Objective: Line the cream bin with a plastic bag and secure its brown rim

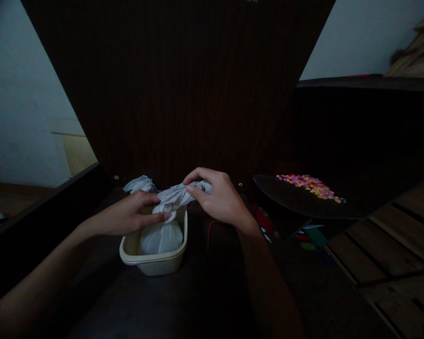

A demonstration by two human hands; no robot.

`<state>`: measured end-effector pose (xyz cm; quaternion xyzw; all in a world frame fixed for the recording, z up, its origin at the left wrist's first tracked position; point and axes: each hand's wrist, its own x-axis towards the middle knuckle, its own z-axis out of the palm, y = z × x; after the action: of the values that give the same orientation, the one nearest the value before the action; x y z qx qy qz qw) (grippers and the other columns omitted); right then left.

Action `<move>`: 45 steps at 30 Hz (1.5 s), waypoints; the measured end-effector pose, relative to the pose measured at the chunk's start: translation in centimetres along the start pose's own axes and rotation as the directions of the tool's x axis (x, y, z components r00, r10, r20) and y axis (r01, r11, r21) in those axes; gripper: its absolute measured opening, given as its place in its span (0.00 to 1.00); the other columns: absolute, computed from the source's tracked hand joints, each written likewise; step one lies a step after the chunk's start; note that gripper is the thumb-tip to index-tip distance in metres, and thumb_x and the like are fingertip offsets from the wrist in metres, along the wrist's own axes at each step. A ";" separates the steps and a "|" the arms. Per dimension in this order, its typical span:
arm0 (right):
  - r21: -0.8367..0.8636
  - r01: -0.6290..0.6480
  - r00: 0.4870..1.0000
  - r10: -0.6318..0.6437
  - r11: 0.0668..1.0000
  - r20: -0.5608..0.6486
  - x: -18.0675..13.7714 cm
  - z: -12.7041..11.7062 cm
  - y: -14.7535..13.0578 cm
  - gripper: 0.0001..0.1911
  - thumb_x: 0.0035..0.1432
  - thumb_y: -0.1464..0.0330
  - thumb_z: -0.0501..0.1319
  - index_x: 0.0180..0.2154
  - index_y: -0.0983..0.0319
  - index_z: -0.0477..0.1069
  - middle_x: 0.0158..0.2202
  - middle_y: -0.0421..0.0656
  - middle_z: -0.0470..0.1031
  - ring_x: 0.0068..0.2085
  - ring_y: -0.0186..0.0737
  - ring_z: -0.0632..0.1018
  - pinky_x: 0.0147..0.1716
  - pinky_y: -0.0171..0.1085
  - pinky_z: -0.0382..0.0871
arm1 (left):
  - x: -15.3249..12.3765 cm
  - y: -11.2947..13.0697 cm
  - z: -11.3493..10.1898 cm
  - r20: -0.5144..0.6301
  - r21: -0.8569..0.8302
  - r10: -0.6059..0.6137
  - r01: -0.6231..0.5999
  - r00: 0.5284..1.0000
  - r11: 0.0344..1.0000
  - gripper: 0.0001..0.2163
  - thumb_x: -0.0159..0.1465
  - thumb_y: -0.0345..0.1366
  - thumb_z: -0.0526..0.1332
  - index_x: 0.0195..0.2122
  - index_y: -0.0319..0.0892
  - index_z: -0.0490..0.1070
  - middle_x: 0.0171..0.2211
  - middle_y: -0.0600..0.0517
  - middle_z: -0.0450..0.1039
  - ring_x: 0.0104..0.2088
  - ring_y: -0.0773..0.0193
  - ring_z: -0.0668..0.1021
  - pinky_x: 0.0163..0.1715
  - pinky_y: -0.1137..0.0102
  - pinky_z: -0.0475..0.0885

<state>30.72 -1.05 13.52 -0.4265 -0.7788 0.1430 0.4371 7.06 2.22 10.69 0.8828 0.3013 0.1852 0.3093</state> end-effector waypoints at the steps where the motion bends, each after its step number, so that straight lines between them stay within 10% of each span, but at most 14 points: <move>1: 0.014 0.010 1.000 -0.010 1.000 0.007 0.0 0.0 0.0 0.06 0.60 0.74 0.64 0.39 0.62 0.79 0.37 0.41 0.82 0.38 0.38 0.80 0.38 0.36 0.71 | 0.0 0.1 0.0 -0.012 -0.013 0.007 -0.008 1.000 1.000 0.15 0.69 0.46 0.60 0.36 0.38 0.74 0.25 0.56 0.70 0.24 0.68 0.69 0.23 0.75 0.61; 13: 0.061 0.115 0.992 -0.118 0.991 0.042 -0.1 1.7 -0.6 0.16 0.58 0.71 0.70 0.49 0.59 0.79 0.49 0.43 0.82 0.49 0.43 0.82 0.49 0.40 0.73 | 0.3 0.6 0.4 -0.204 -0.125 0.015 -0.042 0.979 0.991 0.25 0.73 0.51 0.50 0.25 0.39 0.67 0.21 0.56 0.63 0.22 0.69 0.66 0.21 0.75 0.61; 19: 0.054 0.113 0.994 -0.113 0.992 -0.009 0.0 1.7 -0.8 0.08 0.60 0.76 0.63 0.38 0.61 0.81 0.36 0.42 0.81 0.37 0.37 0.80 0.38 0.37 0.71 | 0.3 0.6 0.4 -0.108 -0.110 0.121 -0.132 0.987 0.985 0.15 0.70 0.46 0.60 0.36 0.38 0.75 0.28 0.54 0.73 0.28 0.67 0.72 0.28 0.74 0.67; 33: 0.186 0.051 0.986 -0.021 0.981 -0.163 0.2 1.6 -0.4 0.04 0.62 0.69 0.62 0.33 0.61 0.72 0.34 0.41 0.76 0.37 0.39 0.77 0.37 0.37 0.69 | 0.3 0.7 0.1 -0.019 0.044 0.190 -0.189 0.982 0.981 0.15 0.69 0.40 0.63 0.26 0.39 0.71 0.24 0.57 0.68 0.25 0.70 0.70 0.27 0.75 0.62; 42: -0.036 0.114 0.993 -0.114 0.993 0.021 -0.2 2.1 -1.3 0.24 0.57 0.60 0.71 0.53 0.59 0.74 0.49 0.46 0.79 0.49 0.46 0.79 0.49 0.43 0.70 | 0.4 0.2 0.8 -0.076 0.106 0.198 -0.189 0.977 0.976 0.14 0.72 0.40 0.58 0.34 0.38 0.78 0.23 0.55 0.73 0.24 0.68 0.72 0.27 0.73 0.62; 45: -0.070 0.056 0.998 -0.057 0.996 -0.001 0.0 2.5 -1.0 0.10 0.57 0.67 0.70 0.42 0.61 0.79 0.38 0.43 0.78 0.40 0.41 0.78 0.41 0.40 0.69 | 0.4 0.1 0.9 -0.090 0.130 0.202 -0.190 0.975 0.973 0.13 0.72 0.41 0.59 0.37 0.39 0.79 0.26 0.54 0.75 0.25 0.67 0.74 0.29 0.73 0.62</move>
<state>28.16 -1.29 12.69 -0.4196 -0.7945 0.1027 0.4268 7.86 1.97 10.16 0.9145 0.2388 0.2414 0.2199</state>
